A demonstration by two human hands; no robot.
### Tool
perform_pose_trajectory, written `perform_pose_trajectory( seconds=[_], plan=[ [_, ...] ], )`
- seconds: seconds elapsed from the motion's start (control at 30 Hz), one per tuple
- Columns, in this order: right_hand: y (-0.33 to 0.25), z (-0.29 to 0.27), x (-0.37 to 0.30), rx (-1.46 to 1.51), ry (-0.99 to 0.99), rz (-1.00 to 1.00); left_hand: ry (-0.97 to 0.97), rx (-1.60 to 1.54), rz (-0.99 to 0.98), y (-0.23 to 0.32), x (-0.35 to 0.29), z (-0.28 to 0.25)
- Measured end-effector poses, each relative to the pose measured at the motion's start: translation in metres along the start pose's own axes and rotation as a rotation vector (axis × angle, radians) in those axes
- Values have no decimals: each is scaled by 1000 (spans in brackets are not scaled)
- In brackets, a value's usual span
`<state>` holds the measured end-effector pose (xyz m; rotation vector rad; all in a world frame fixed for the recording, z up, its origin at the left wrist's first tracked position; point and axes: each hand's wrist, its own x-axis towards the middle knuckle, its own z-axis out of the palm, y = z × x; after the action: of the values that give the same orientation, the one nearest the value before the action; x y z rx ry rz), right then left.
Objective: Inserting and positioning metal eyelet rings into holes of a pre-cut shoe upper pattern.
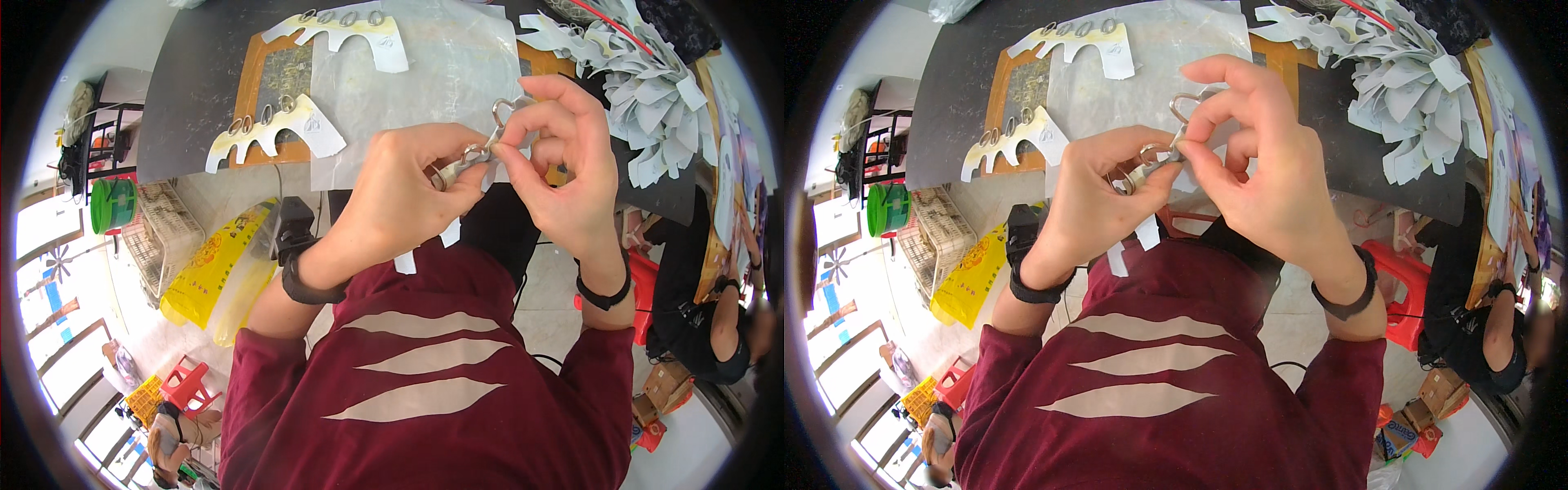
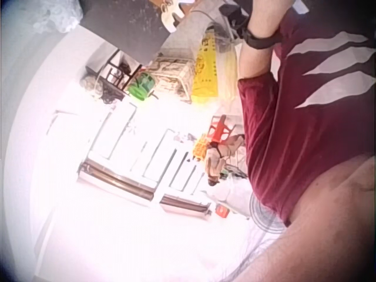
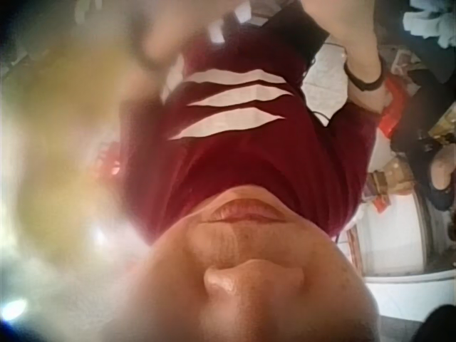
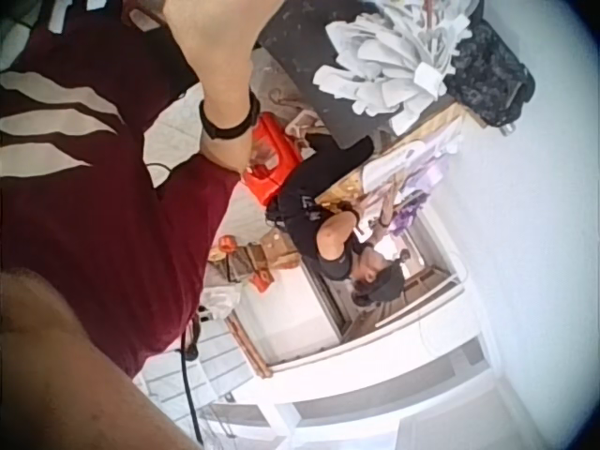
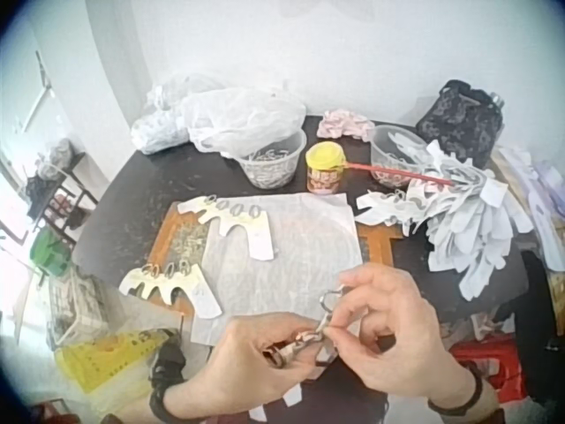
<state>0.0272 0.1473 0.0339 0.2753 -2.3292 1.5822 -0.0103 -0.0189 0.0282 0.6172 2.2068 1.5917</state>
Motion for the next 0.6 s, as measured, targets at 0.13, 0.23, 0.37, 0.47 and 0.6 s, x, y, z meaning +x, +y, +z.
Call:
perform_pose_trajectory(
  seconds=[0.13, 0.23, 0.37, 0.47, 0.6],
  plan=[
    [-1, 1, -2, -1, 23, -7, -5, 0, 73, 0, 1, -3],
    [1, 1, -5, -74, 12, -62, -21, -20, 86, 2, 1, -5],
    [-2, 4, -1, -18, 90, -48, -31, -50, 84, 3, 5, -5],
    [-8, 3, -1, 3, 80, -2, -9, -63, 249, -4, 7, -4],
    [-10, 3, 0, 65, 55, 79, -17, -86, 156, -2, 8, -6]
  ],
)
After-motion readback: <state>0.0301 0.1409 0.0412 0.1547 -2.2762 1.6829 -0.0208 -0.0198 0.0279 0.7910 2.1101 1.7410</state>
